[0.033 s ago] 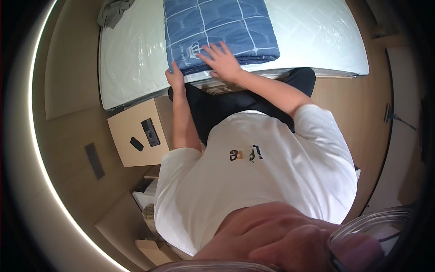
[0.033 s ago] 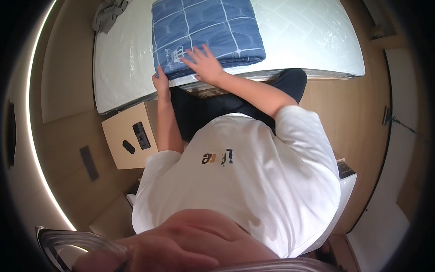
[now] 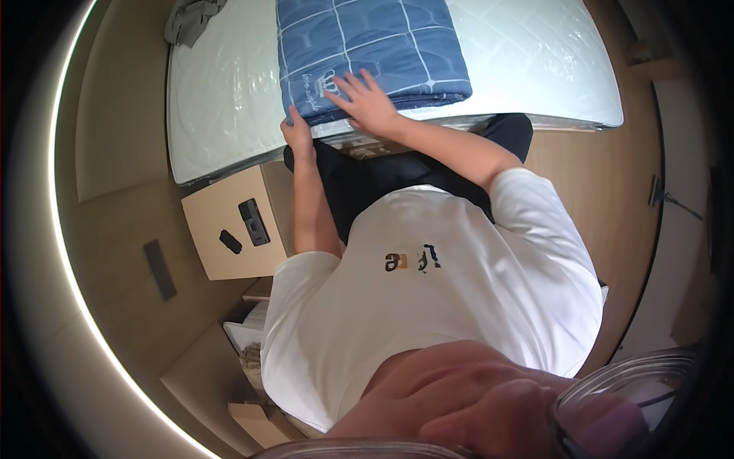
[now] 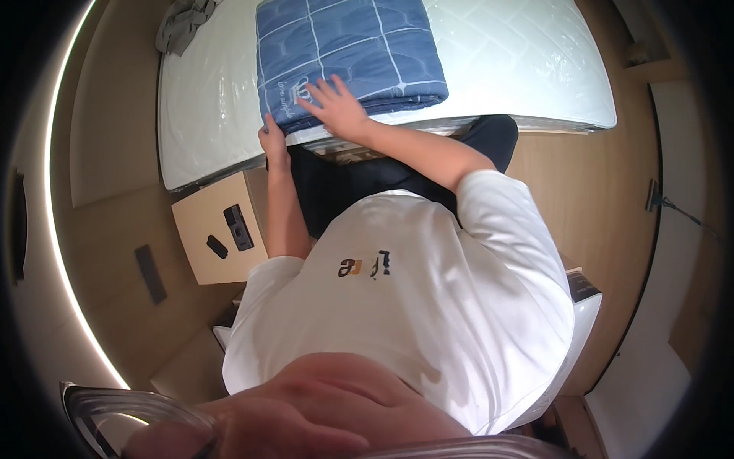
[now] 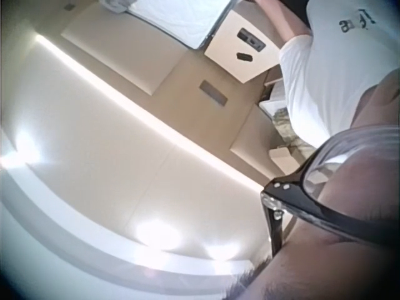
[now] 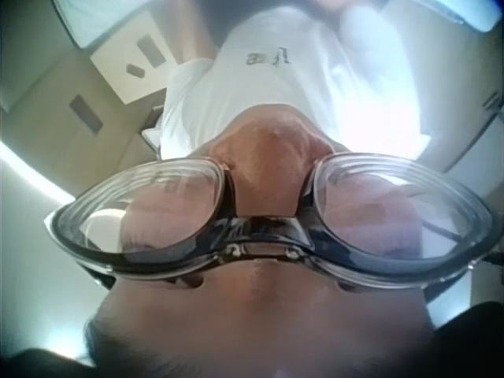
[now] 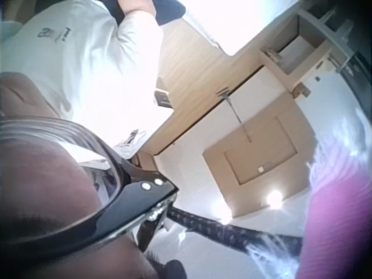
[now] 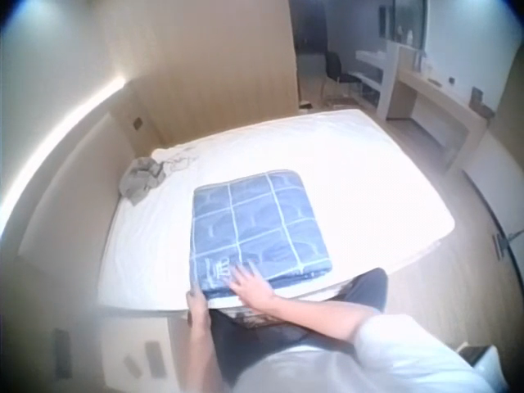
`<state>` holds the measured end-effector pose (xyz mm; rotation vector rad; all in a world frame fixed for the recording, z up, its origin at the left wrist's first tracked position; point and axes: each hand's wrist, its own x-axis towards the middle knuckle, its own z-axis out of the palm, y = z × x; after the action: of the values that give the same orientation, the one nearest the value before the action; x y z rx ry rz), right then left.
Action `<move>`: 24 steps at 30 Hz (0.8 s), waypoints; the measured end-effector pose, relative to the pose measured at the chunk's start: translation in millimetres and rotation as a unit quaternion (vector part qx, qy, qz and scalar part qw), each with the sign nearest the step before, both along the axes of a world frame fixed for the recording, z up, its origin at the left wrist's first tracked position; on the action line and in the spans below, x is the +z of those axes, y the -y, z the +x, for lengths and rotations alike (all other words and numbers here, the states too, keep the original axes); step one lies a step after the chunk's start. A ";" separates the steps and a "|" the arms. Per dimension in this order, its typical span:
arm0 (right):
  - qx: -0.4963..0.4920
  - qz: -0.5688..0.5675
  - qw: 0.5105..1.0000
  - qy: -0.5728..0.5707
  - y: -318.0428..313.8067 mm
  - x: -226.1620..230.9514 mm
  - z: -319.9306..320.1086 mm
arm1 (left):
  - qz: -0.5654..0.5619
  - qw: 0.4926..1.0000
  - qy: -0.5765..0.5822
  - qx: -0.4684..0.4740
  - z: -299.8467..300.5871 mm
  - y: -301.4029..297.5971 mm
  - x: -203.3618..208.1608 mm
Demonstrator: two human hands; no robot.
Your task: The person repeatedly unfolds and folds a blue patterned bed mat on top of a white mattress, smoothing it flat with their hands between folds.
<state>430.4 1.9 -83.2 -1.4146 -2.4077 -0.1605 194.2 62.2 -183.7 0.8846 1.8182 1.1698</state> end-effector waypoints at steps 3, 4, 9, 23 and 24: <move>0.018 0.065 0.998 0.015 -26.2 -22.0 -35.0 | 0.009 0.967 0.254 -0.015 10.7 36.6 7.2; 0.037 0.097 0.995 0.006 -33.6 -25.5 -38.6 | 0.020 0.969 0.247 -0.009 21.7 46.3 13.6; -0.009 0.042 0.998 -0.051 -71.9 -15.3 -25.9 | 0.001 0.960 0.276 -0.041 38.1 62.5 49.6; -0.434 0.307 0.753 -0.387 61.5 111.4 378.0 | 0.277 0.804 -0.349 -0.394 156.8 80.3 51.7; -0.458 0.289 0.751 -0.377 73.0 99.0 395.3 | 0.280 0.792 -0.379 -0.388 167.8 78.5 49.8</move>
<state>825.7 -71.0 15.8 -1.7272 -0.7705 -0.4192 361.9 -16.4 -133.9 2.4482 1.3186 0.8225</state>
